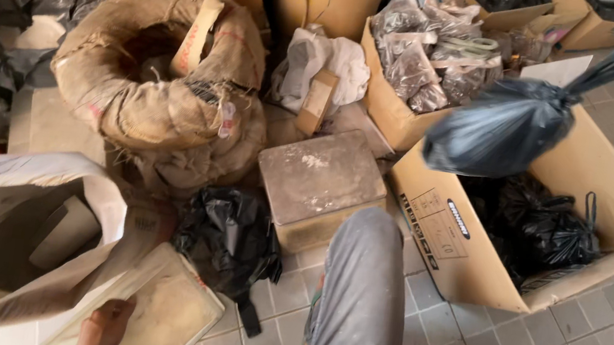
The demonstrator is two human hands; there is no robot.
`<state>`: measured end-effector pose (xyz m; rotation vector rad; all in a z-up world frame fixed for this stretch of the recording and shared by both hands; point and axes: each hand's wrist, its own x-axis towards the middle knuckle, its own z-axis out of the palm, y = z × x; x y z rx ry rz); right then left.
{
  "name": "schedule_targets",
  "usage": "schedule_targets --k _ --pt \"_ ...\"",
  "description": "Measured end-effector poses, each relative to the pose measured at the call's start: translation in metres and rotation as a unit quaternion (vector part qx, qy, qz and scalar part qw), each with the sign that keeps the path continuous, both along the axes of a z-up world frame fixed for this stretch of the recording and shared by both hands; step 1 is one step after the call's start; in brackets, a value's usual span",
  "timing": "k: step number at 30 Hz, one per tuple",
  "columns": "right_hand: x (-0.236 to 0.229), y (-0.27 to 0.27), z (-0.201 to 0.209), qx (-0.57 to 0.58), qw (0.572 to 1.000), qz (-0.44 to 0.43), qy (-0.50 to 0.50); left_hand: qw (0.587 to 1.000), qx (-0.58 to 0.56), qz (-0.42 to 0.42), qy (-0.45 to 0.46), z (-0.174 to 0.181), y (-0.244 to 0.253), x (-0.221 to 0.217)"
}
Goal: The person scoops grey powder from a large white sack into a plastic container and transfers it into a black plastic bag, then ties the bag closed.
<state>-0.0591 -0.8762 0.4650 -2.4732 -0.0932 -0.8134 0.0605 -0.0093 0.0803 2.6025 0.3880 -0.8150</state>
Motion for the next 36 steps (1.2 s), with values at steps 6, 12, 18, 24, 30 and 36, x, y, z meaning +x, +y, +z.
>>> schedule_targets --k 6,12,18,24,30,36 --pt "0.04 -0.058 -0.055 0.309 0.882 -0.355 -0.024 0.912 0.132 -0.196 -0.335 -0.039 0.006 -0.016" --pt "0.025 -0.121 -0.136 0.354 0.857 -0.374 0.026 0.958 0.101 -0.112 -0.246 -0.053 -0.013 -0.015" --pt "0.011 -0.127 -0.216 0.422 0.831 -0.361 0.034 0.99 0.075 -0.019 -0.12 -0.047 0.004 -0.034" --pt "0.015 -0.122 -0.232 0.042 0.864 -0.442 0.238 0.996 0.038 0.076 -0.005 -0.037 0.017 -0.04" --pt "0.078 -0.019 -0.241 -0.063 0.945 -0.3 0.116 0.988 0.129 -0.029 0.073 -0.02 0.014 -0.055" --pt "0.158 0.244 -0.252 -0.119 0.989 0.085 -0.03 0.998 0.063 -0.004 0.031 -0.002 -0.005 -0.052"
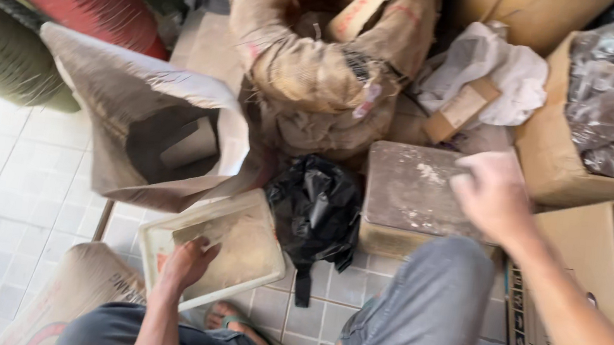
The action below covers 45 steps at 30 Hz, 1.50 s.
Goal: The person scoops grey powder from a large white sack into a plastic container and transfers it into a black plastic bag, then ties the bag closed.
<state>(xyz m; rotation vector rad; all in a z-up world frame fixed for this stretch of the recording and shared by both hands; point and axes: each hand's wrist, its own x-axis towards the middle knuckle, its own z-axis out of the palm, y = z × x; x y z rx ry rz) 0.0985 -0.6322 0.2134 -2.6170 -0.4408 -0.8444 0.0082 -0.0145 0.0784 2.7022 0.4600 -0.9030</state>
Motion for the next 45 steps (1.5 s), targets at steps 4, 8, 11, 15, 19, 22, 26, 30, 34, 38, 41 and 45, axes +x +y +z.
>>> schedule_targets --k 4,8,11,15,19,22,26,30,34,38,41,45 --pt "0.015 0.141 -0.068 -0.063 0.902 0.024 0.427 0.997 -0.064 -0.026 -0.042 0.017 -0.014 0.005" --pt "-0.014 0.238 -0.14 -0.139 0.775 -0.022 0.616 0.992 -0.073 -0.078 -0.06 0.065 -0.047 0.007" --pt "-0.044 0.27 -0.181 -0.144 0.831 -0.067 0.533 0.99 -0.069 -0.105 -0.057 0.037 -0.055 0.007" --pt "-0.046 0.266 -0.21 -0.05 0.845 -0.115 0.52 0.988 -0.084 -0.111 -0.062 0.035 -0.069 0.008" --pt "-0.027 0.243 -0.2 0.066 0.845 -0.123 0.517 0.982 -0.107 -0.131 -0.087 0.026 -0.079 0.005" --pt "-0.008 0.221 -0.187 0.175 0.853 -0.101 0.482 0.976 -0.125 -0.135 -0.113 0.017 -0.09 0.007" --pt "-0.007 0.203 -0.174 0.43 0.796 -0.054 0.422 0.949 -0.232 -0.124 -0.174 0.026 -0.115 0.01" --pt "-0.021 0.21 -0.137 0.532 0.765 -0.033 0.362 0.912 -0.3 -0.133 -0.245 0.062 -0.155 0.009" --pt "-0.039 0.227 -0.121 0.601 0.735 -0.054 0.309 0.854 -0.388 -0.173 -0.299 0.083 -0.187 0.004" --pt "-0.05 0.232 -0.118 0.642 0.696 -0.028 0.321 0.817 -0.407 -0.172 -0.37 0.039 -0.204 0.006" --pt "-0.063 0.218 -0.132 0.688 0.654 -0.02 0.314 0.806 -0.471 -0.103 -0.344 0.032 -0.201 -0.002" --pt "-0.069 0.201 -0.134 0.738 0.605 -0.008 0.299 0.811 -0.495 0.036 -0.31 0.033 -0.199 0.0"
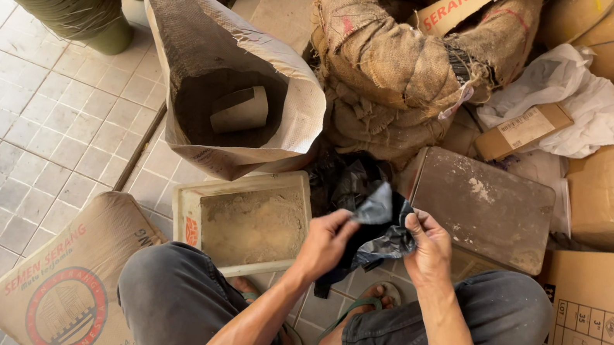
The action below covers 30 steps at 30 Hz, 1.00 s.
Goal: The person scoops grey powder from a large white sack into a plastic container and transfers it into a black plastic bag, then ties the bag closed.
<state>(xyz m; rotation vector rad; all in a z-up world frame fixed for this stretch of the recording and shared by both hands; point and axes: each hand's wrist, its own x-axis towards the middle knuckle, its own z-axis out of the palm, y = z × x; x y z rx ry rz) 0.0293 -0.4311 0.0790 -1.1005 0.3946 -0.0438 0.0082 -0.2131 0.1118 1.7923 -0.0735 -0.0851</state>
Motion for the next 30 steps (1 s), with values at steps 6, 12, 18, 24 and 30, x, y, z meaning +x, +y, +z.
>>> schedule_targets --k 6,12,18,24,30 --pt "-0.022 -0.061 0.038 0.048 0.997 -0.054 0.01 0.958 0.006 0.258 0.123 -0.036 0.028 0.029" --pt "-0.065 -0.136 0.119 0.126 0.963 -0.236 -0.031 0.903 0.133 0.35 0.21 -0.055 0.03 0.063" --pt "-0.123 -0.185 0.042 0.04 0.971 -0.224 -0.079 0.95 0.196 0.076 0.231 -0.036 -0.023 0.066" --pt "-0.102 -0.017 0.133 -0.091 0.943 0.3 -0.11 0.897 -0.113 -0.13 0.408 0.089 -0.042 0.028" --pt "-0.099 0.027 0.142 -0.336 0.805 0.472 -0.126 0.908 -0.159 -0.191 0.336 0.099 0.012 0.005"
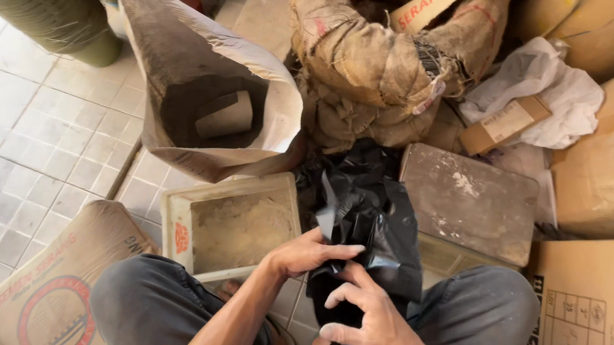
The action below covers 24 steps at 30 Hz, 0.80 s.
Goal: The person scoops grey powder from a large white sack into a plastic container and transfers it into a black plastic bag, then ties the bag closed.
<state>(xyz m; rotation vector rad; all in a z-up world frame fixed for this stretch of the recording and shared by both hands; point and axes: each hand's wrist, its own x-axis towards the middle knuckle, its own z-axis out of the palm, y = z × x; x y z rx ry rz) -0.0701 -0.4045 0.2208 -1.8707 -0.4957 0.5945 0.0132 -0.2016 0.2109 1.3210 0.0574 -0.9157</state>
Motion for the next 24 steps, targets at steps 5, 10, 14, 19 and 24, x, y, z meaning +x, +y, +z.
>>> schedule_targets --k 5,10,14,19,24 --pt "0.028 0.0 0.024 0.003 0.964 -0.201 -0.173 0.992 -0.02 -0.118 -0.046 -0.05 0.051 -0.011" --pt "0.058 0.003 0.042 -0.002 0.976 -0.112 -0.187 0.981 0.066 -0.173 -0.058 0.026 0.055 -0.012" --pt "0.06 0.005 0.024 0.012 0.987 -0.101 -0.124 0.988 0.063 -0.118 -0.081 0.044 0.069 -0.011" --pt "0.05 0.005 -0.02 -0.008 0.983 -0.178 -0.033 0.958 0.181 0.077 -0.21 -0.021 0.1 -0.013" --pt "0.031 0.011 -0.099 -0.01 0.953 -0.303 0.021 0.849 0.332 0.317 -0.261 -0.023 0.067 -0.048"
